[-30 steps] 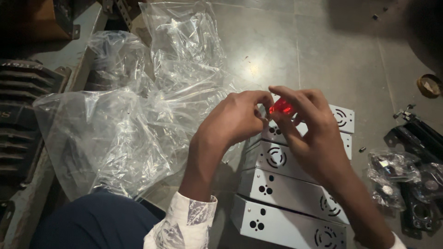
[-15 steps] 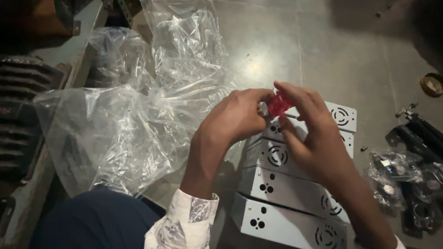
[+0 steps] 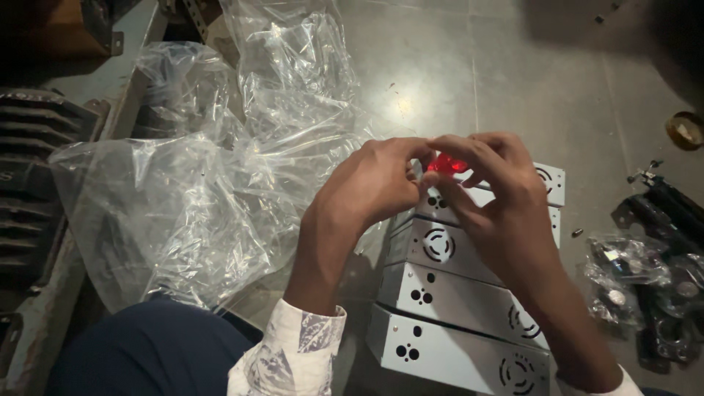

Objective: The person uses a red-handled screwdriver to fasten screws into several stacked white metal electronic enclosures. After securing the units, the person separates them and handles a black metal component.

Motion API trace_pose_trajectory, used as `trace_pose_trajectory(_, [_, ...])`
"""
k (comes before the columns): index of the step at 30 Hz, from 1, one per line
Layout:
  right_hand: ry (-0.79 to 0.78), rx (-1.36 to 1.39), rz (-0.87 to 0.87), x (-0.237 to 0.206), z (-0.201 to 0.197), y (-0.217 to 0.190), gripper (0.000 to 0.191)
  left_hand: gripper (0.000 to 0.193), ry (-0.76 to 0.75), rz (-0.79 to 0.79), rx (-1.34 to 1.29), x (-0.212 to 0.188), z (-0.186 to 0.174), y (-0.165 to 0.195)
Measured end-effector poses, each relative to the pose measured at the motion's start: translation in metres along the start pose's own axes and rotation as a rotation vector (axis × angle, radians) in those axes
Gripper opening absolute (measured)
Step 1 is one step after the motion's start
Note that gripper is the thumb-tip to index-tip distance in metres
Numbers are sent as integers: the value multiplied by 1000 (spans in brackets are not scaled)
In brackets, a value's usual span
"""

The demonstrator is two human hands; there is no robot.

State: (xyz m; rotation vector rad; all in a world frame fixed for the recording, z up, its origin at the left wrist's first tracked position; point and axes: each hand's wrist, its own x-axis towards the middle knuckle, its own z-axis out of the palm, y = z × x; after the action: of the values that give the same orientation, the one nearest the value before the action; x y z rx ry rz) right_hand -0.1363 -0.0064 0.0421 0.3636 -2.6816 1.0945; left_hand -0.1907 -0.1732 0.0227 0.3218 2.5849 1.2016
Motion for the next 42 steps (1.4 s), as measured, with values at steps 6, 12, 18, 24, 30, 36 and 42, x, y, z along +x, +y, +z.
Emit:
trace_pose_trajectory(6, [-24, 53, -263, -2, 2, 0, 49, 37, 31, 105, -5, -2, -1, -2])
trace_pose_trajectory(12, [-45, 113, -153, -4, 1, 5, 42, 34, 7, 64, 26, -5, -4, 4])
trace_pose_trajectory(18, [42, 177, -25, -17, -20, 16, 37, 14, 130, 145, 207, -3, 12, 0])
trace_pose_trajectory(24, [167, 130, 55, -47, -55, 13, 36, 13, 588, 505, 269, -7, 43, -13])
trace_pose_trajectory(30, [286, 166, 203, -68, -89, 22, 35, 18, 500, 432, 344, -1, 53, -7])
trace_pose_trajectory(36, [324, 250, 249, -73, -106, 39, 36, 24, 478, 319, 555, -5, 64, 12])
trace_pose_trajectory(42, [302, 319, 219, -79, -117, 51, 38, 24, 486, 199, 839, -9, 82, 33])
